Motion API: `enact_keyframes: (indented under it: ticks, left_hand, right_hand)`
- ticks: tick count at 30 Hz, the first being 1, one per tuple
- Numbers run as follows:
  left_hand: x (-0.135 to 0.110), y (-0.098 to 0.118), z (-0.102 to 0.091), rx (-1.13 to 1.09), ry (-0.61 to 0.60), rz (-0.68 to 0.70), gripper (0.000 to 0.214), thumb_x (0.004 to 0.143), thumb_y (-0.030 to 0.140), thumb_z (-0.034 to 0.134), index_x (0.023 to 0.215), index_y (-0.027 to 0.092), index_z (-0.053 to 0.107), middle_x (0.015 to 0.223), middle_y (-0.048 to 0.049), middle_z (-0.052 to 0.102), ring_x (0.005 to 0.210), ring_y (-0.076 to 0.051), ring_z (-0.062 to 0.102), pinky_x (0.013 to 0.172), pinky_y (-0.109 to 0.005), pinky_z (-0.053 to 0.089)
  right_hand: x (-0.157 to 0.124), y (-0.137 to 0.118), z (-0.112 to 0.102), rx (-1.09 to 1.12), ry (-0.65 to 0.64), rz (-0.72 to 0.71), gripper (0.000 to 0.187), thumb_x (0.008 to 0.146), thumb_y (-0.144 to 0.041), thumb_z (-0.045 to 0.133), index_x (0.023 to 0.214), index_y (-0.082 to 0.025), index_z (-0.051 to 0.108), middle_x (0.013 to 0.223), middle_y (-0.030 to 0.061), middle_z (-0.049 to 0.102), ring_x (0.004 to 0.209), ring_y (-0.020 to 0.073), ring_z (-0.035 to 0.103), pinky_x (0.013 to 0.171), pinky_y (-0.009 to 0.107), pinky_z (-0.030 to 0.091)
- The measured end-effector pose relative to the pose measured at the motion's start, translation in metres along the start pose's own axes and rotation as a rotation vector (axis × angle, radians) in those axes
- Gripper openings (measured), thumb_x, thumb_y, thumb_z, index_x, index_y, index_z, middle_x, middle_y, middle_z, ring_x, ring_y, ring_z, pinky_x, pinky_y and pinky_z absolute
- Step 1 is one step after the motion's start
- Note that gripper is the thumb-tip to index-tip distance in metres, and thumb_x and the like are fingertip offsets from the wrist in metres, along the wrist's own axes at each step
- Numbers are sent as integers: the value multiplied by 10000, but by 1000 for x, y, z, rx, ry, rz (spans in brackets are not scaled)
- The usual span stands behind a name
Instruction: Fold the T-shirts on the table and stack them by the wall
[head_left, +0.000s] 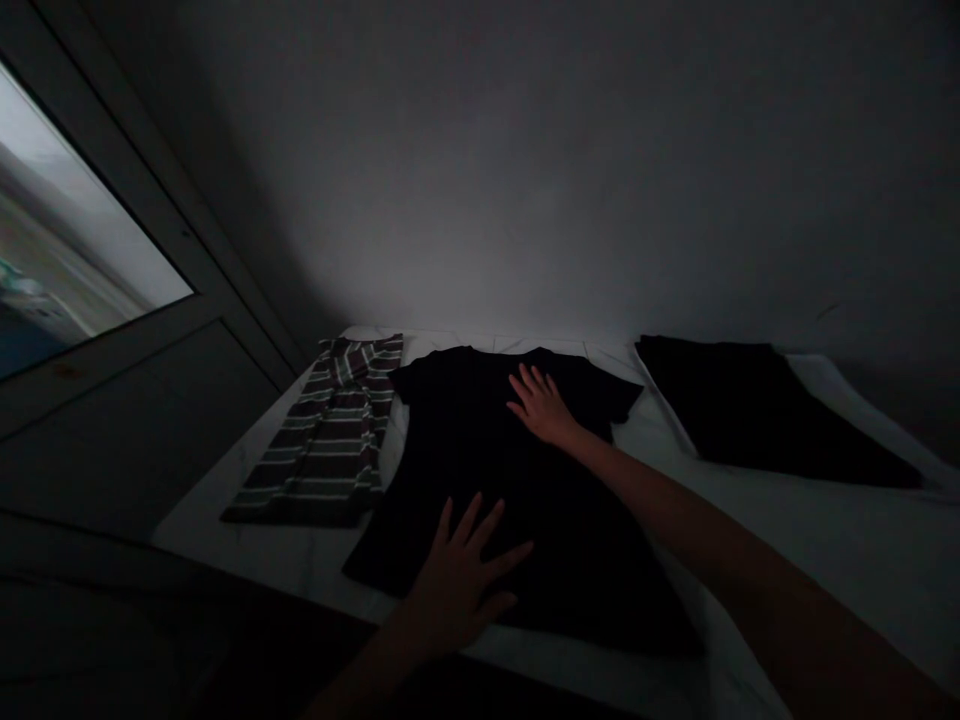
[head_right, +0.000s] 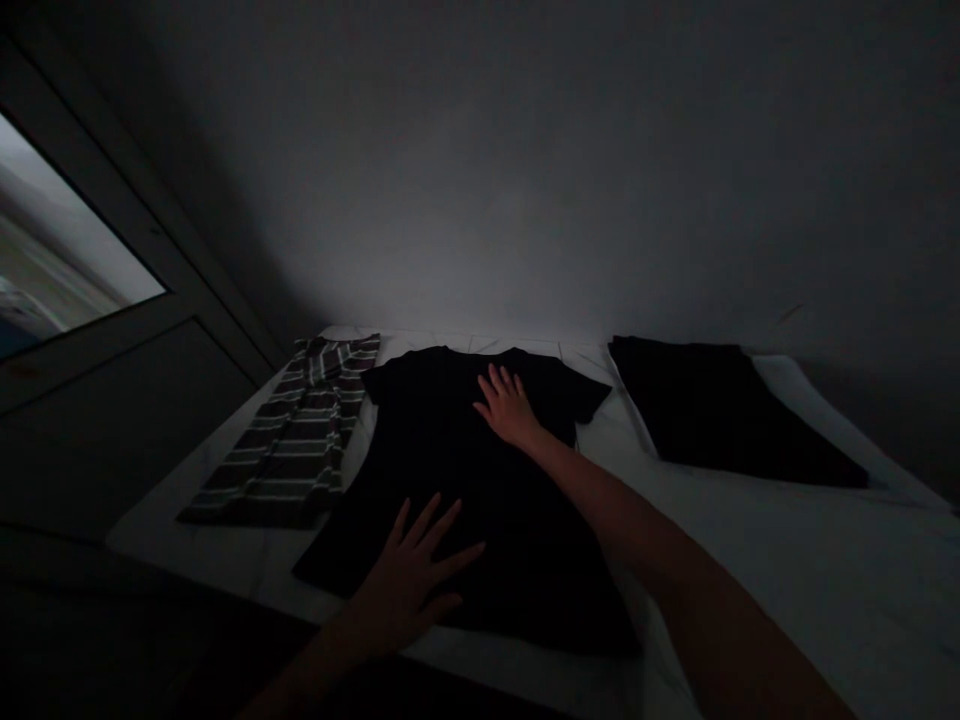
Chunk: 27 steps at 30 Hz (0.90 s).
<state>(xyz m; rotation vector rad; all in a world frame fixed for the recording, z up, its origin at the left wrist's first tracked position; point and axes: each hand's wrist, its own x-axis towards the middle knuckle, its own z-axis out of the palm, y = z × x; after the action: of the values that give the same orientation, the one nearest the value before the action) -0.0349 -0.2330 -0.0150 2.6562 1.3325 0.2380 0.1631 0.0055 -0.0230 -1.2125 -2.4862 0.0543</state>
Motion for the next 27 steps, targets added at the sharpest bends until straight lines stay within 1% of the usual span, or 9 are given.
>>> enact_keyframes:
  ticks: [2, 4, 7, 9, 11, 15, 18, 22, 27]
  left_hand:
    - [-2, -2, -8, -68, -45, 30, 660, 921, 519, 590, 1521, 452, 323, 1655, -92, 184, 1495, -439, 171, 1077, -787, 224]
    - [-7, -5, -17, -172, -98, 77, 543, 926, 504, 596, 1448, 446, 459, 1605, -59, 334, 1489, -387, 240, 1118, -732, 239]
    - [-20, -10, -26, -343, -77, 54, 288, 926, 402, 635, 1208, 355, 669, 1409, -20, 568, 1369, -246, 457, 1137, -485, 378]
    - [-28, -12, -27, -366, -11, -3, 195, 903, 310, 673, 1097, 296, 690, 1246, -23, 641, 1204, -190, 563, 1016, -354, 467]
    - [-34, -12, -24, -296, 24, -11, 177, 883, 238, 683, 1057, 273, 670, 1119, -15, 660, 1066, -175, 591, 905, -318, 480]
    - [-37, -10, -21, -71, -1, 84, 102, 905, 225, 639, 1005, 246, 635, 991, -8, 665, 932, -177, 573, 810, -319, 445]
    - [-35, -4, -23, 26, -30, 91, 122, 923, 299, 626, 1025, 232, 627, 980, -29, 655, 943, -192, 556, 801, -325, 433]
    - [-28, 6, -21, 75, -56, 35, 255, 904, 438, 647, 1030, 216, 624, 992, -55, 637, 951, -223, 543, 791, -348, 429]
    - [-24, 9, -16, 161, -83, 43, 84, 932, 197, 585, 1007, 211, 622, 957, -41, 635, 925, -206, 543, 766, -332, 413]
  right_hand:
    - [-40, -25, 2, 71, -56, -146, 584, 985, -384, 527, 1498, -130, 414, 1584, 220, 296, 1478, 344, 255, 1178, 582, 235]
    - [-89, -47, -6, 176, -191, -312, 677, 977, -413, 531, 1566, -184, 288, 1614, 179, 243, 1494, 307, 228, 1192, 563, 252]
    - [-153, -63, -36, 300, -406, -493, 794, 952, -437, 562, 1599, -250, 142, 1627, 132, 231, 1502, 277, 211, 1212, 558, 223]
    - [-180, -63, -58, 343, -478, -587, 781, 941, -418, 583, 1593, -287, 173, 1605, 109, 305, 1482, 263, 280, 1200, 537, 278]
    - [-197, -58, -68, 335, -439, -643, 688, 942, -390, 589, 1561, -297, 305, 1537, 90, 443, 1423, 244, 408, 1143, 474, 406]
    - [-220, -48, -55, 294, -90, -520, 342, 953, -251, 549, 1283, -284, 630, 1154, 59, 745, 1079, 202, 694, 880, 332, 598]
    - [-228, -47, -44, 354, 36, -361, 213, 939, -199, 524, 1063, -250, 690, 916, 61, 748, 851, 193, 712, 750, 323, 602]
    - [-223, -48, -49, 564, -56, -189, 138, 952, -291, 565, 916, -217, 676, 826, 52, 700, 780, 170, 674, 693, 293, 561]
    - [-217, -42, -57, 741, -247, -113, 314, 994, -426, 515, 873, -208, 706, 797, 47, 681, 775, 153, 635, 721, 292, 495]
